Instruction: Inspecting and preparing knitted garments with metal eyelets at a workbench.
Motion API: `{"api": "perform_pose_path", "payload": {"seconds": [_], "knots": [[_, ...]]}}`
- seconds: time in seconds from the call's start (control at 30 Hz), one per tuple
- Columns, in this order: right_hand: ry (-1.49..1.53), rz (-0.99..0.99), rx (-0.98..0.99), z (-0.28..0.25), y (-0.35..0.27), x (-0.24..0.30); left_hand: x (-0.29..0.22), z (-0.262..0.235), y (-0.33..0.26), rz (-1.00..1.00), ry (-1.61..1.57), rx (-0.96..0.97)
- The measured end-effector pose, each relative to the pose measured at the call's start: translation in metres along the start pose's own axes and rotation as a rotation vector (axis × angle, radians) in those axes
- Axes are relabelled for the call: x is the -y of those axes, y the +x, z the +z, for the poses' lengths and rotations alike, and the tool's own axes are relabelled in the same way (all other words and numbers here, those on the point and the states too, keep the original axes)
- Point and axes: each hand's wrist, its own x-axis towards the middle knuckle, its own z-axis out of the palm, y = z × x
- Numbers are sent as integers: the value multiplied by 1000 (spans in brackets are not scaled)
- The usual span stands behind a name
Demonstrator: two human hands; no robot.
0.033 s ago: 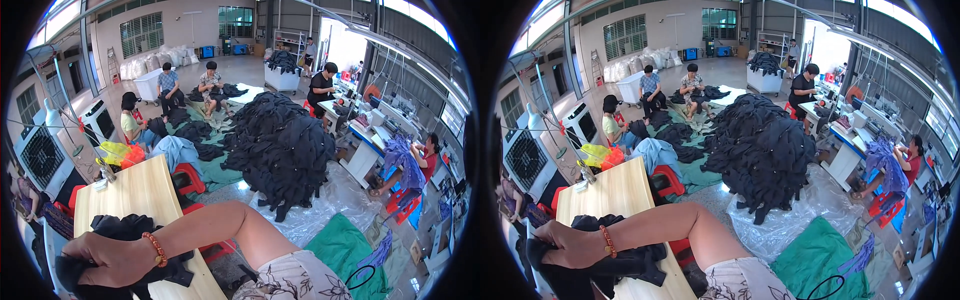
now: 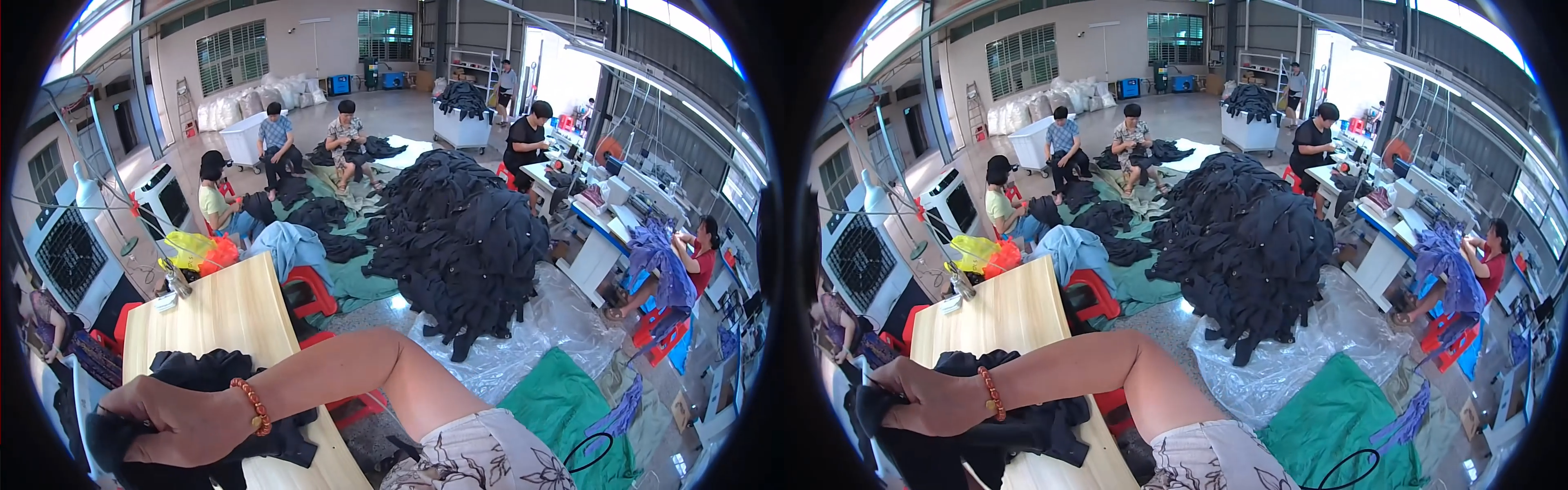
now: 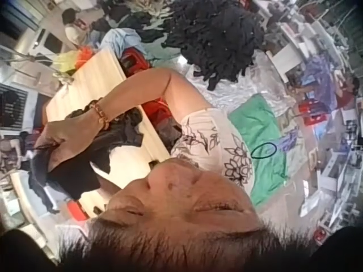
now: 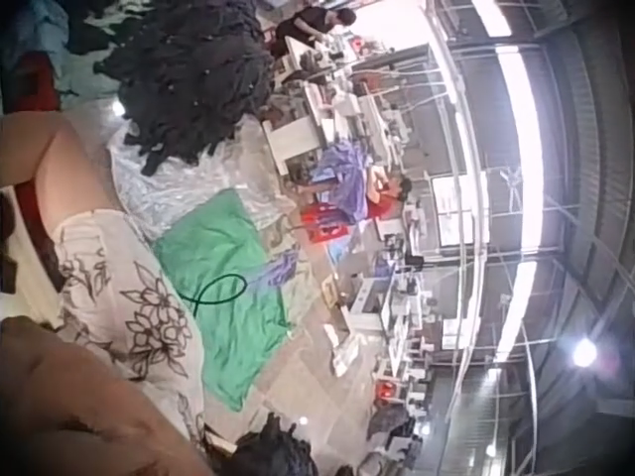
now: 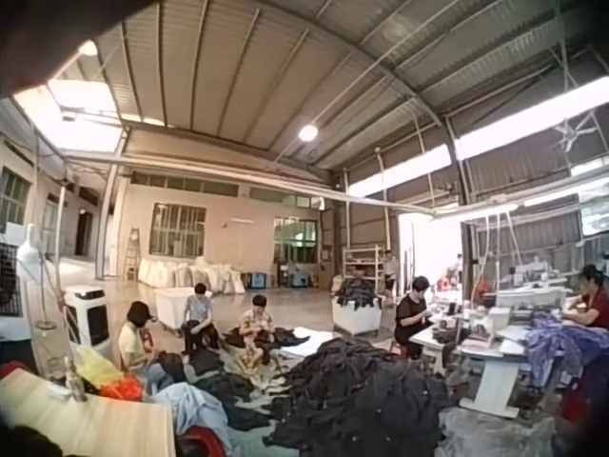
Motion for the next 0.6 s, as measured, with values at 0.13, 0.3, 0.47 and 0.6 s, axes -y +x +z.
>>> {"api": "perform_pose_path", "payload": {"seconds": [0.13, 0.3, 0.47, 0.6], "knots": [[141, -102, 50, 7, -1, 15, -12, -4, 24, 122, 67, -29], [153, -88, 63, 9, -2, 13, -32, 18, 54, 266, 106, -45], [104, -42, 107, 23, -19, -13, -57, 64, 78, 409, 96, -31], [-89, 36, 12, 22, -45, -88, -59, 62, 80, 479, 177, -36]]}}
